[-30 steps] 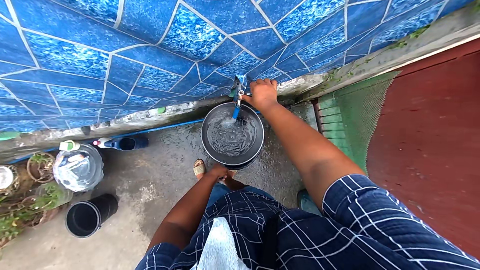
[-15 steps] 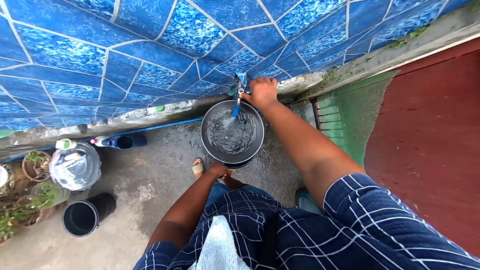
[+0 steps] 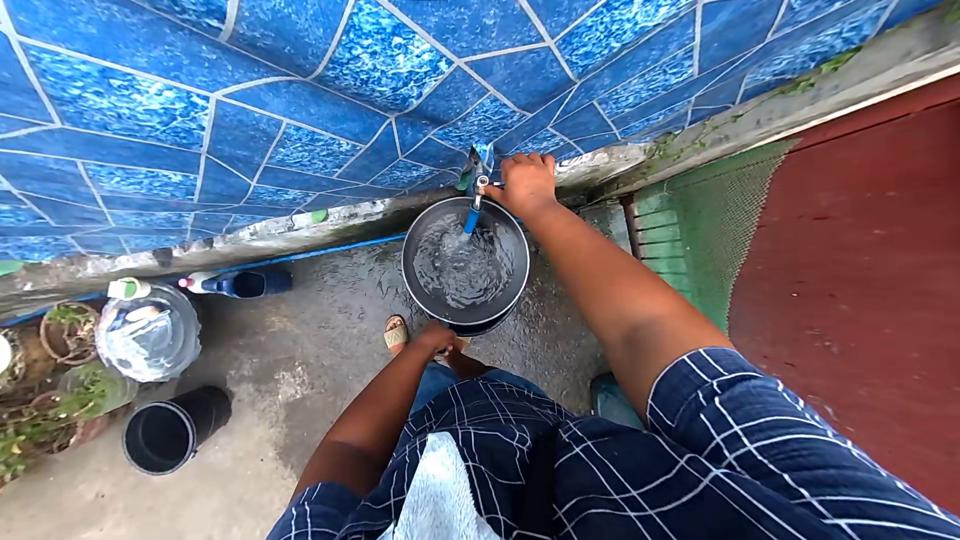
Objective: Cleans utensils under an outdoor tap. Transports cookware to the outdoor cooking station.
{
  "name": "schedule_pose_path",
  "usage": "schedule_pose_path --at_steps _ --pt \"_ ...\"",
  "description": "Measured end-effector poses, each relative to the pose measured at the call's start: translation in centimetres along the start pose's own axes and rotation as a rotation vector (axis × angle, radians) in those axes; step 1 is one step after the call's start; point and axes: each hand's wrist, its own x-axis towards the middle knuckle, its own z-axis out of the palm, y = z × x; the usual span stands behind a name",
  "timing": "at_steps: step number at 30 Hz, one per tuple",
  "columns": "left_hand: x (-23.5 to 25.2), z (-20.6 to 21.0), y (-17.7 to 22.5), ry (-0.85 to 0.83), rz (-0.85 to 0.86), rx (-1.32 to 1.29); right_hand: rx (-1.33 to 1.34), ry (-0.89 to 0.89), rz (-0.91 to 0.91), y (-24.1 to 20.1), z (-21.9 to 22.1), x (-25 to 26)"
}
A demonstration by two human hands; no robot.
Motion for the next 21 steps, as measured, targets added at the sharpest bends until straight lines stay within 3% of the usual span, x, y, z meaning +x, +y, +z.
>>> schedule_pose_path --at_steps 21 --pt "0.02 -0.41 -0.05 -0.002 0.0 -0.029 0.019 0.005 0.003 -0.04 0.11 0.19"
